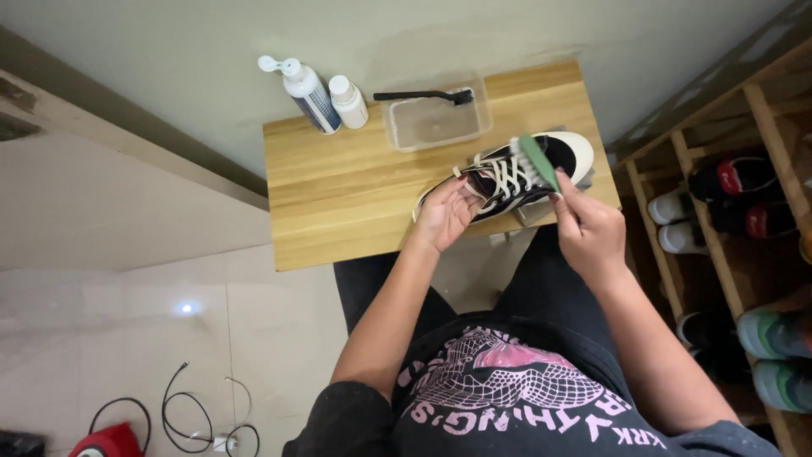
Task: The person scrubs a black and white sneaker with a green brush, focusing on the white rubber sole and upper. They then tie the laces of the sneaker.
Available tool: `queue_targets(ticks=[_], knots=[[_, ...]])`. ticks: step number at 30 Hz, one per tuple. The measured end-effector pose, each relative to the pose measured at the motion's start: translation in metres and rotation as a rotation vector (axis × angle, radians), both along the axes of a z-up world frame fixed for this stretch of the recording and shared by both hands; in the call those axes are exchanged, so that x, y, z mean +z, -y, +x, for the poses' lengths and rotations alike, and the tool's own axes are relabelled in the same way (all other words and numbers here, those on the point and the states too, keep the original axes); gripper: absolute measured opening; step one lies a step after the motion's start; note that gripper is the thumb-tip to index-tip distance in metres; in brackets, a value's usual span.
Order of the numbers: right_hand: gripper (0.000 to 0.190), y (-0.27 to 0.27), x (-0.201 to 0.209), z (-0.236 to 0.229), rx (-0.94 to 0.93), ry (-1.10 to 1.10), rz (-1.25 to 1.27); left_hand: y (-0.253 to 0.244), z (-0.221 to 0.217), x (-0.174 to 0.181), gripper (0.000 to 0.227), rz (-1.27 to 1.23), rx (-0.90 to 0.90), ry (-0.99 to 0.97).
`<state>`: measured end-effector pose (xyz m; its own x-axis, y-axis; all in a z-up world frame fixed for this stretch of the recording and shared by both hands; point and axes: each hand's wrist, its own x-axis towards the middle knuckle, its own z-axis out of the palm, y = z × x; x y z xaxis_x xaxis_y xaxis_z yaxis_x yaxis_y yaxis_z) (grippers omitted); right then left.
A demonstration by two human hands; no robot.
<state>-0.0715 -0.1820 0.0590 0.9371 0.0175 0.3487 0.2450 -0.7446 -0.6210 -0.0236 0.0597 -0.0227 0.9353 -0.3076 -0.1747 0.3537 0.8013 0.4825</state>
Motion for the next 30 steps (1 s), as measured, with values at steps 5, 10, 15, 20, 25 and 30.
queue_targets(ticks=[5, 10, 15, 20, 25, 30], knots=[[0.026, -0.016, 0.003, -0.008, 0.000, -0.331, -0.205, 0.000, 0.006, -0.026, 0.026, -0.015, 0.007, -0.020], [0.035, -0.004, 0.006, 0.005, -0.055, -0.196, -0.041, -0.001, 0.003, -0.008, 0.022, -0.034, 0.019, -0.031], [0.029, 0.007, 0.015, 0.008, -0.009, -0.426, -0.047, -0.001, 0.004, -0.013, 0.020, -0.013, 0.013, -0.014], [0.032, 0.008, -0.021, 0.010, -0.004, -0.278, 0.060, -0.001, 0.001, 0.002, 0.020, -0.009, 0.025, -0.013], [0.028, 0.020, 0.001, 0.011, -0.004, -0.402, 0.043, -0.001, 0.001, -0.009, 0.015, -0.010, 0.030, -0.010], [0.028, 0.016, 0.015, 0.008, -0.027, -0.393, -0.031, -0.002, -0.001, 0.000, 0.016, -0.010, 0.021, -0.026]])
